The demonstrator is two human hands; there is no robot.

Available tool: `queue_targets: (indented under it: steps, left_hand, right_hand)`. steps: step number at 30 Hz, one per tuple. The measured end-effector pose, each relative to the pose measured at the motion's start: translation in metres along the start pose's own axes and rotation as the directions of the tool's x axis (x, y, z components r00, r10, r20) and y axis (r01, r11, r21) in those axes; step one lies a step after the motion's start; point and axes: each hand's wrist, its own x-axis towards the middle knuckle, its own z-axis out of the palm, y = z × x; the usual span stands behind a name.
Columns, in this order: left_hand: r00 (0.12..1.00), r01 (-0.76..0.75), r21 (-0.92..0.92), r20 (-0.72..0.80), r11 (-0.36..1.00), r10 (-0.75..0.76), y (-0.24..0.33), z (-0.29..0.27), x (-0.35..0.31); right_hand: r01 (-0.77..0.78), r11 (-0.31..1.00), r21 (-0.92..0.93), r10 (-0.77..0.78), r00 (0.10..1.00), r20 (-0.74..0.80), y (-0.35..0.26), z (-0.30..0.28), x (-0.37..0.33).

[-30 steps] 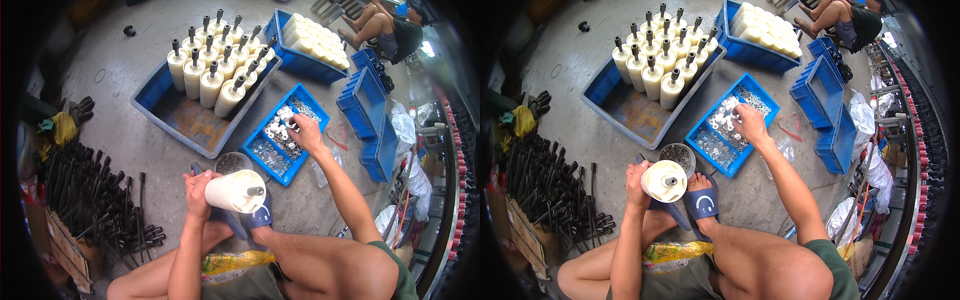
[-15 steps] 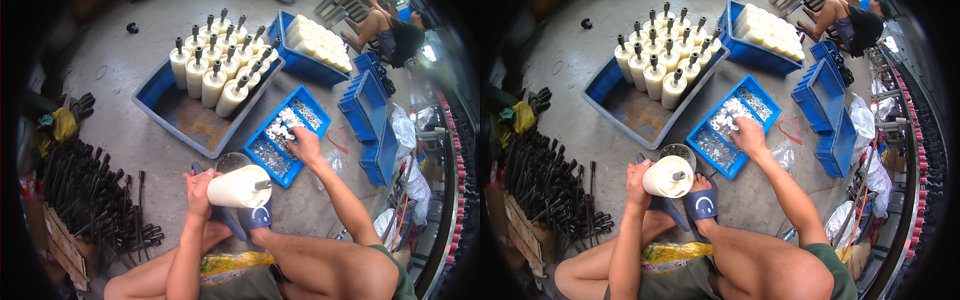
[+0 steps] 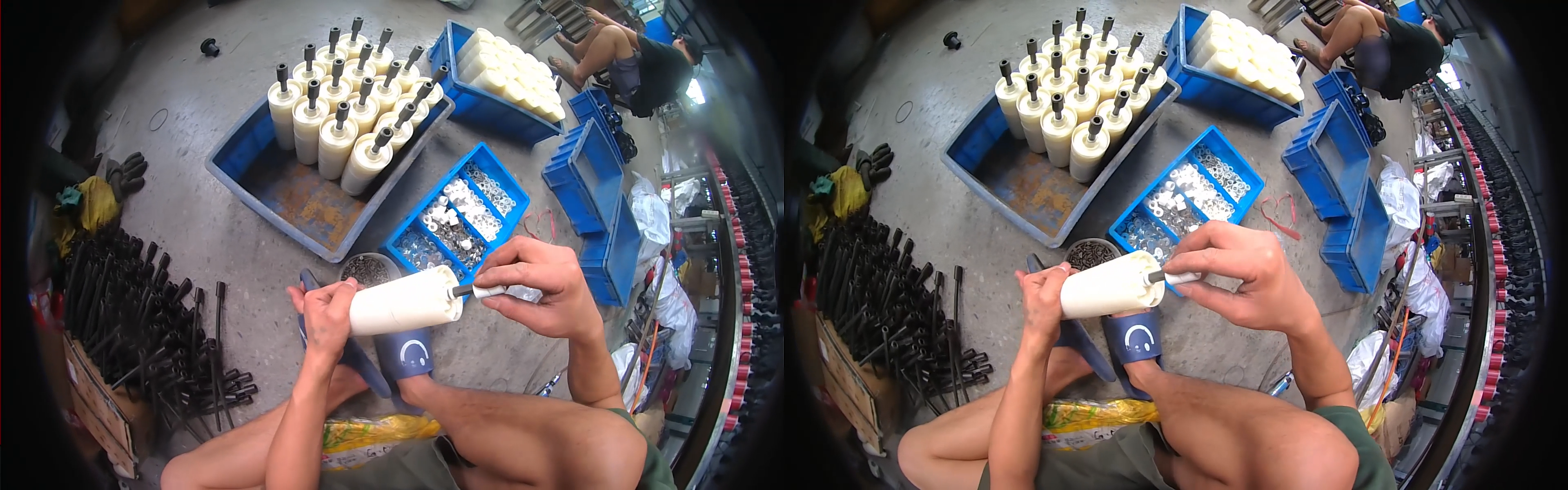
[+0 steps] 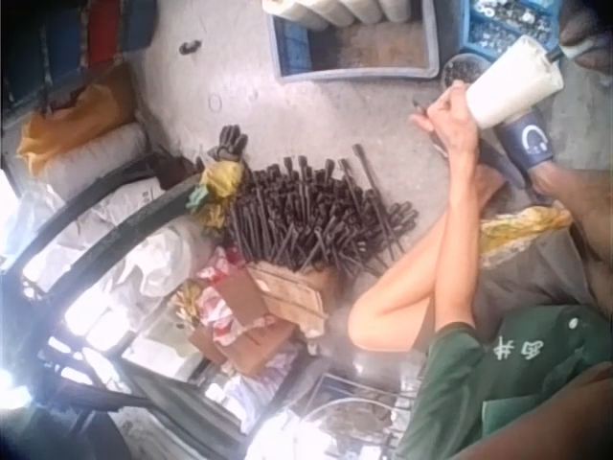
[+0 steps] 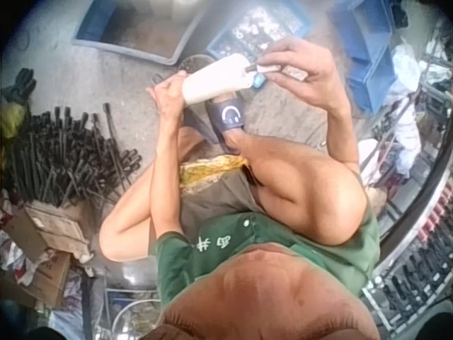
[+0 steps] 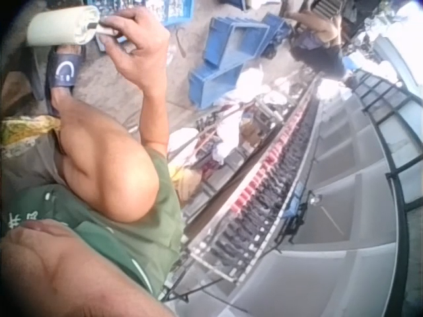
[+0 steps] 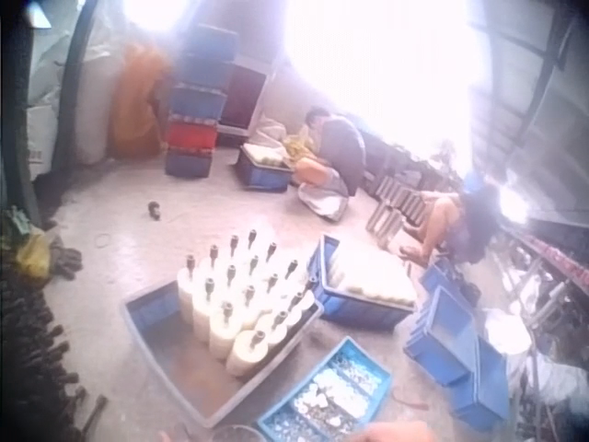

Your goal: The person assembles cylindrical components by inserting metal pins and washers into a plastic cylinder using their hands.

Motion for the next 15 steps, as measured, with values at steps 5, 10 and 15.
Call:
queue_targets:
  steps: [5,10,15]
  left_hand:
    - [0.995,-0.056,0.158,-0.076,0.986,0.069,0.010,0.005,-0.008]
    - [0.986,-0.120,0.137,-0.100,0.983,0.134,0.003,0.007,-0.010]
    - [0.984,-0.120,0.155,-0.109,0.981,0.137,0.007,0.003,-0.012]
  right_hand:
    - [-0.154,0.969,-0.194,0.167,0.985,0.050,-0.018,-0.002,-0.004]
    - [-0.059,0.992,-0.113,0.058,0.998,-0.016,0.002,0.006,-0.010]
    - [-0.114,0.983,-0.146,0.104,0.992,-0.074,-0.005,0.015,-0.018]
